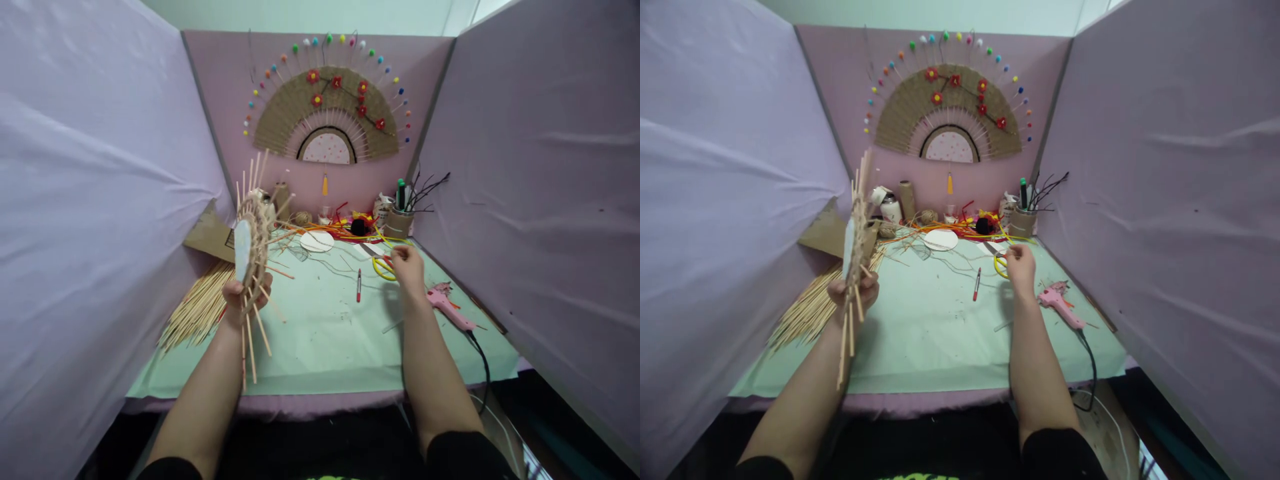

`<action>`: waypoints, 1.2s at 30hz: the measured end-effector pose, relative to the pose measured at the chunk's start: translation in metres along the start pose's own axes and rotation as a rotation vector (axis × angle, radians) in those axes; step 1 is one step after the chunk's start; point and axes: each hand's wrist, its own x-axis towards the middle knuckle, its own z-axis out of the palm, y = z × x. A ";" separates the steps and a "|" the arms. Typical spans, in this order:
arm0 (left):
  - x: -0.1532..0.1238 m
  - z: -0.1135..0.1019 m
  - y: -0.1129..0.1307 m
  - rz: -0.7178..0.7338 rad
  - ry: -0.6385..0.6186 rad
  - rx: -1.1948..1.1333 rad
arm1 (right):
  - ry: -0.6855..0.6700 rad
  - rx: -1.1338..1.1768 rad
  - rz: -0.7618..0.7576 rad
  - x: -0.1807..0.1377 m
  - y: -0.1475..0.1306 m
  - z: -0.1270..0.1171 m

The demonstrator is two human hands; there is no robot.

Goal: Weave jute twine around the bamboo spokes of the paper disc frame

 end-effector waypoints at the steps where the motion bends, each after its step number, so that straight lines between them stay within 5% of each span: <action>1: 0.001 0.002 -0.002 -0.045 -0.018 0.027 | -0.185 -0.099 -0.034 -0.004 -0.001 0.001; 4: 0.003 0.008 -0.009 -0.198 -0.085 0.087 | -0.669 -0.374 -0.187 -0.016 -0.005 0.003; 7: 0.005 0.009 -0.015 -0.366 -0.160 0.110 | -0.841 -0.353 -0.304 -0.025 -0.016 0.001; 15: 0.010 0.005 -0.034 -0.580 -0.192 0.240 | -0.991 0.601 -0.228 -0.065 -0.065 0.005; 21: 0.010 0.005 -0.037 -0.624 -0.216 0.268 | -1.099 0.758 0.054 -0.070 -0.058 0.009; 28: 0.011 0.004 -0.040 -0.664 -0.217 0.256 | -0.903 0.838 0.003 -0.062 -0.054 0.011; 36: 0.010 0.005 -0.038 -0.635 -0.242 0.280 | -0.907 0.829 0.128 -0.071 -0.059 0.016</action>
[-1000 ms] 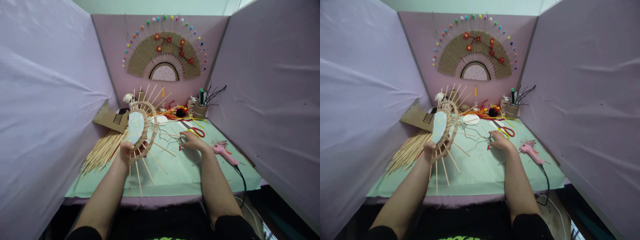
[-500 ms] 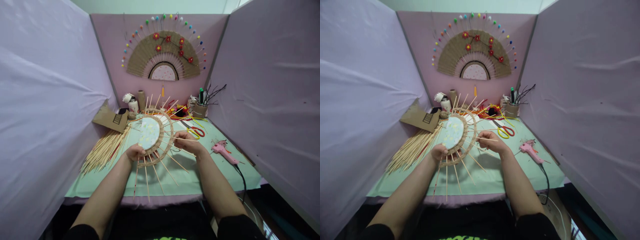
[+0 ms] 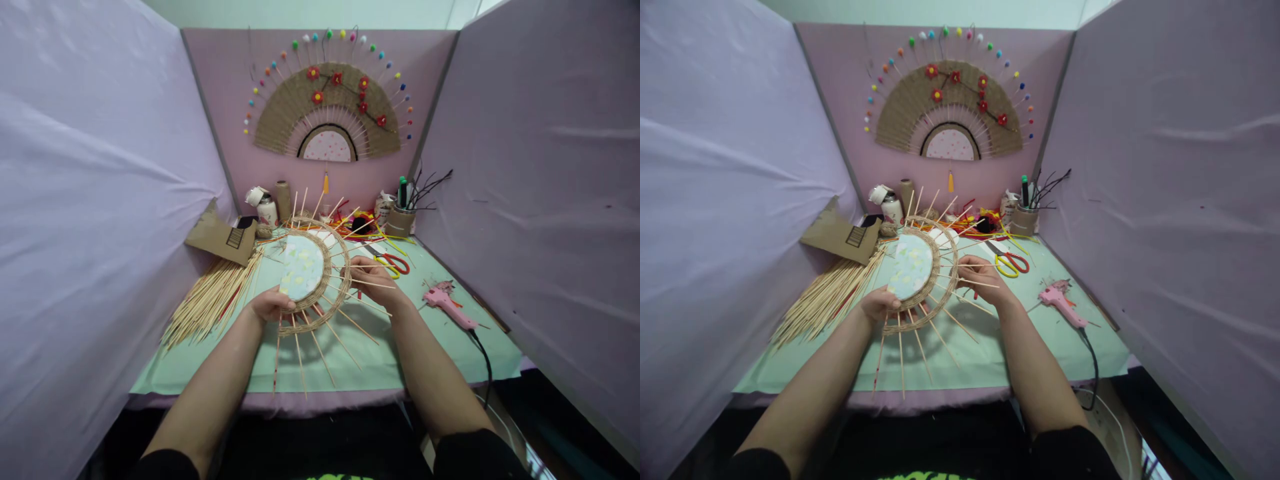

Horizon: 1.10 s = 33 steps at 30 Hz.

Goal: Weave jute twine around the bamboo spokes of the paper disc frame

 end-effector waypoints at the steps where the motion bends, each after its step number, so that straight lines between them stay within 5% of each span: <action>1: 0.000 0.002 0.002 0.026 0.005 -0.002 | 0.009 0.016 0.002 0.000 0.000 0.001; 6: 0.005 0.005 0.009 0.172 0.105 -0.194 | 0.048 0.008 0.018 0.004 -0.001 0.004; 13: 0.016 -0.005 0.005 0.140 0.464 -0.313 | 0.124 -0.039 0.108 0.008 0.002 0.004; 24: -0.010 -0.012 0.045 -0.038 0.542 -0.131 | 0.036 0.004 0.136 0.004 -0.010 -0.012; 33: -0.036 -0.026 0.025 -0.024 0.620 -0.124 | 0.075 -0.098 0.169 0.006 -0.003 -0.024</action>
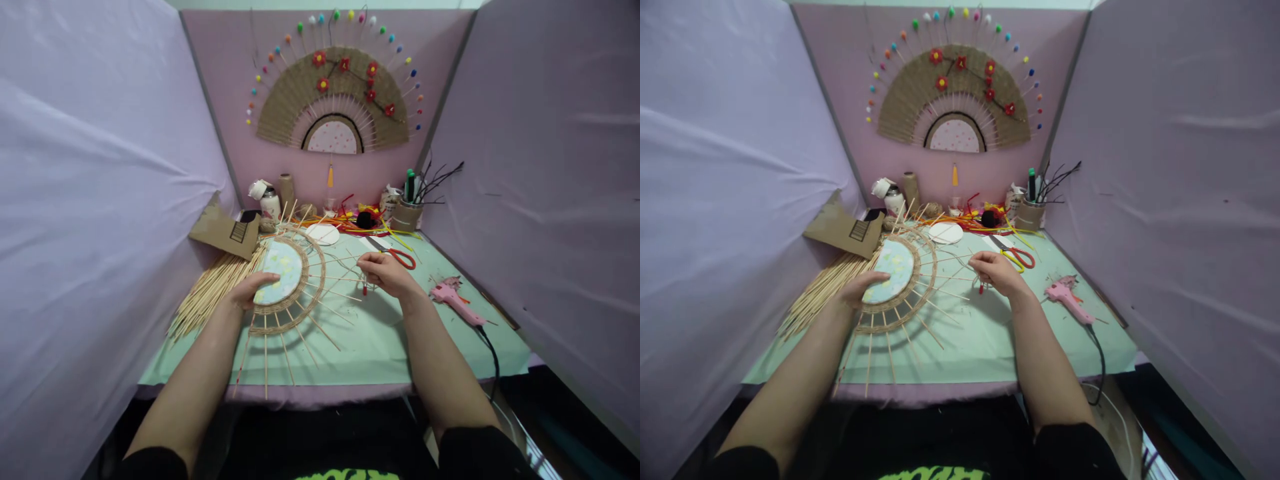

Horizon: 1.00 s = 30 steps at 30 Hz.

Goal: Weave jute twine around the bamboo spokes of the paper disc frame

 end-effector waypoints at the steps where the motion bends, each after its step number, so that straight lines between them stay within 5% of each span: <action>1: 0.000 -0.001 0.000 0.008 0.006 -0.007 | 0.026 -0.012 -0.011 0.000 -0.001 -0.003; 6: -0.002 -0.001 0.001 -0.011 0.026 0.001 | 0.144 0.023 -0.118 -0.001 -0.007 -0.012; 20: 0.000 -0.003 -0.009 -0.063 -0.078 -0.073 | 0.127 0.068 -0.177 0.000 -0.005 -0.015; 25: 0.002 -0.005 -0.010 -0.068 -0.107 -0.142 | 0.075 -0.111 -0.195 0.002 -0.001 -0.017; 30: 0.009 0.003 -0.025 -0.125 -0.138 -0.130 | 0.209 -0.441 -0.325 0.007 0.003 0.000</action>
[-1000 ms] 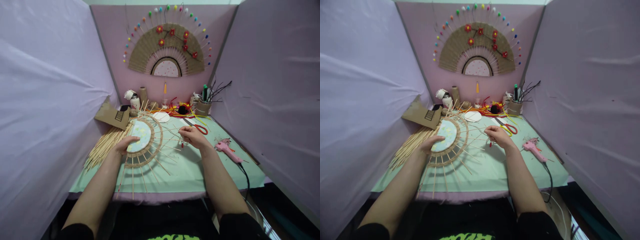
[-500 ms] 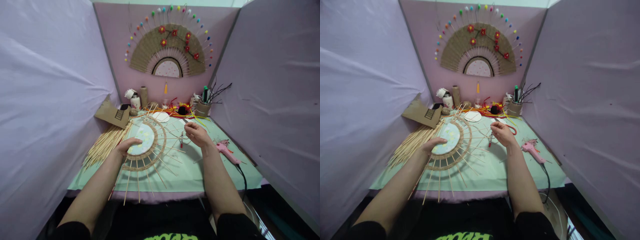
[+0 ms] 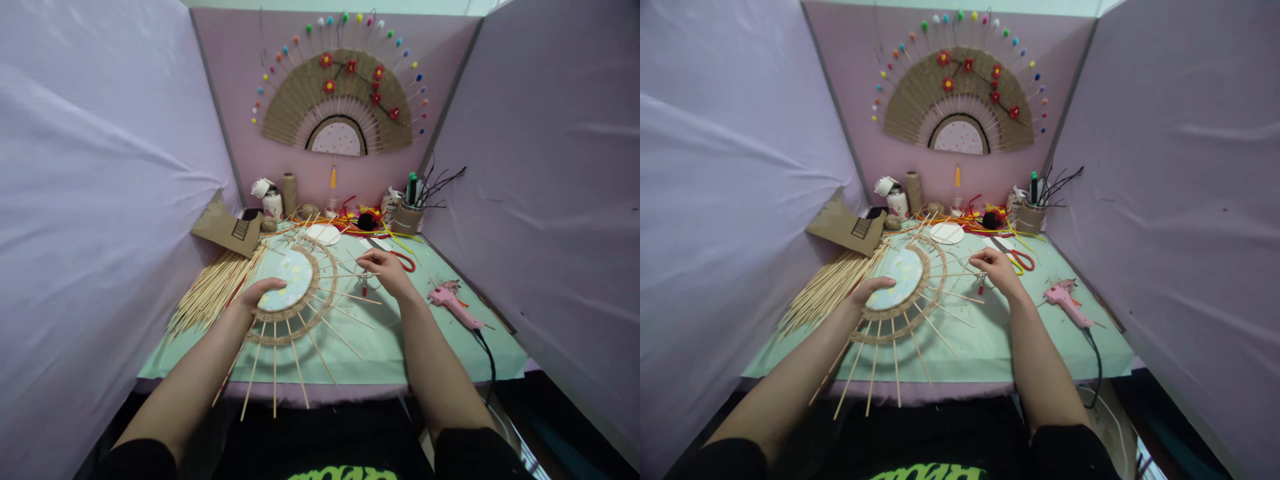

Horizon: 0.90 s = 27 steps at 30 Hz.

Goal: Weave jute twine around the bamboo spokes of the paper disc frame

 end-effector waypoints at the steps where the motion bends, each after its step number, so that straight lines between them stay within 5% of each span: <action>1: 0.002 0.000 -0.004 -0.025 -0.015 0.025 | 0.028 -0.030 -0.020 0.000 -0.001 0.005; 6: 0.008 -0.002 -0.013 -0.076 -0.114 0.118 | 0.015 -0.055 0.009 0.001 0.002 0.022; 14: 0.003 -0.006 -0.006 -0.044 -0.112 0.163 | 0.085 -0.107 0.015 0.001 0.004 0.017; 27: 0.002 -0.003 -0.003 -0.018 -0.070 0.167 | 0.245 -0.377 -0.236 0.002 0.008 0.000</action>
